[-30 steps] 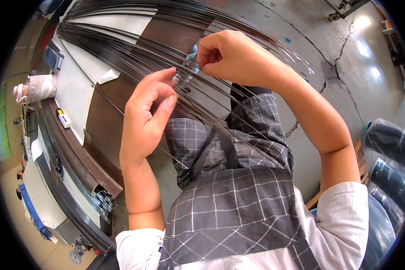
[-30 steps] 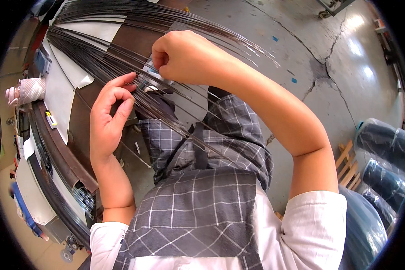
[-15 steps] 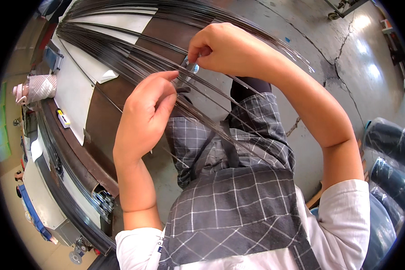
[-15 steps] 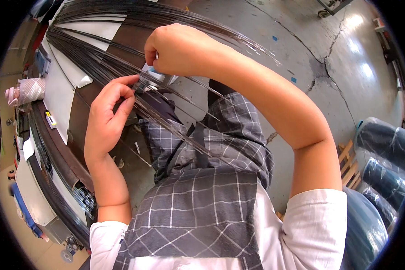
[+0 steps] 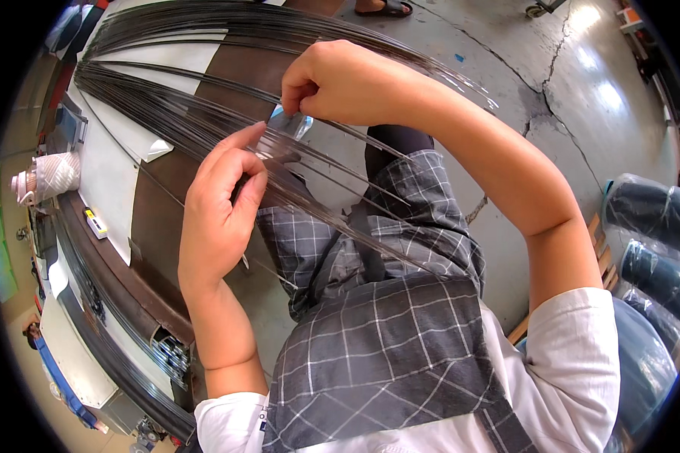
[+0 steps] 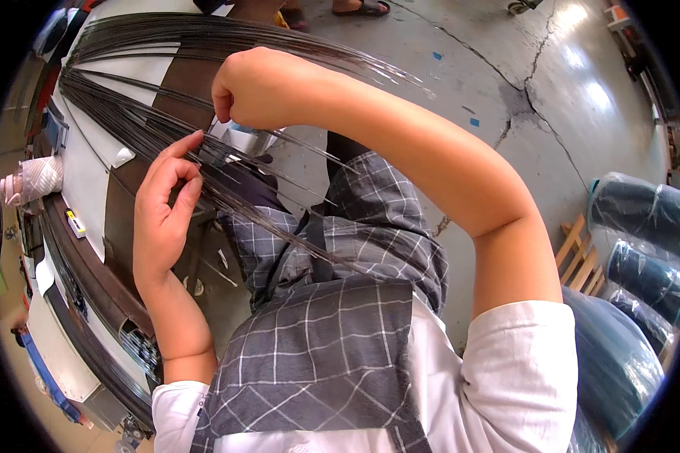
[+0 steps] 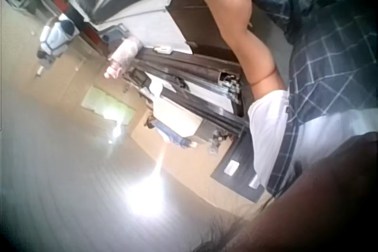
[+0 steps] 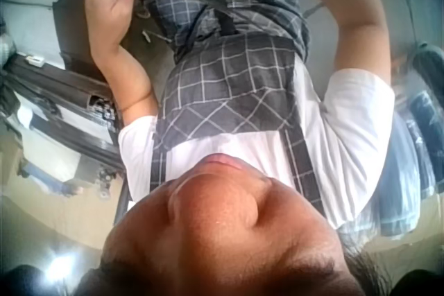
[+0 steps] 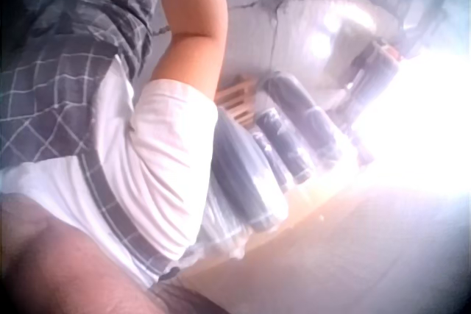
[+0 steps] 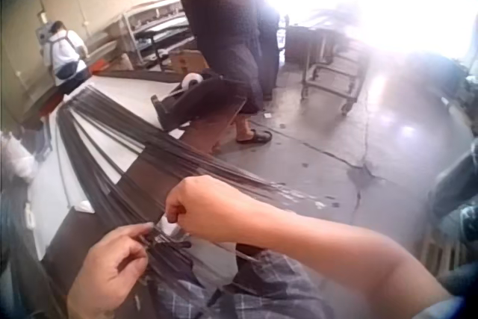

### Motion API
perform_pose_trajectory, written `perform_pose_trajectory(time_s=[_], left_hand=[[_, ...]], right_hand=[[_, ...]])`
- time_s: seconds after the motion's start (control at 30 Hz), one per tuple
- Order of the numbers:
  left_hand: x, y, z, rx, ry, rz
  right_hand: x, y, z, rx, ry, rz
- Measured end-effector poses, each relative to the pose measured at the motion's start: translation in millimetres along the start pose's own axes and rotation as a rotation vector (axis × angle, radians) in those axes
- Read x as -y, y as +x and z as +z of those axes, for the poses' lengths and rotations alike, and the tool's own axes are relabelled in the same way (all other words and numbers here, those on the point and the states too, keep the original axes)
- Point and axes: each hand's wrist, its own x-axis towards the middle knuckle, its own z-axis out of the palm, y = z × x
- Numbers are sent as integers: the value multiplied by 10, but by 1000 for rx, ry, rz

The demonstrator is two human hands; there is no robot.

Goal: The person repeatedly wraps a bundle of long, thin metal rods with clear plastic tape. They hold the bundle in their left hand and use their right hand to pull tape from a dispenser, wrapping it around the rods multiple times to secure them. The process is continuous and repetitive throughout the clip.

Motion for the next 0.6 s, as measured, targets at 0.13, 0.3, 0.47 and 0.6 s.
perform_pose_trajectory(time_s=[0.13,0.3,0.47,0.6], left_hand=[[34,11,10,-6,31,58],[11,-8,5,2,11,19],[48,-21,-10,5,16,48],[18,-8,-13,10,23,40]], right_hand=[[-14,-3,-7,5,-9,-8],[-40,1,26,-24,8,-1],[-25,-13,11,-5,44,27],[13,-22,-16,7,33,78]])
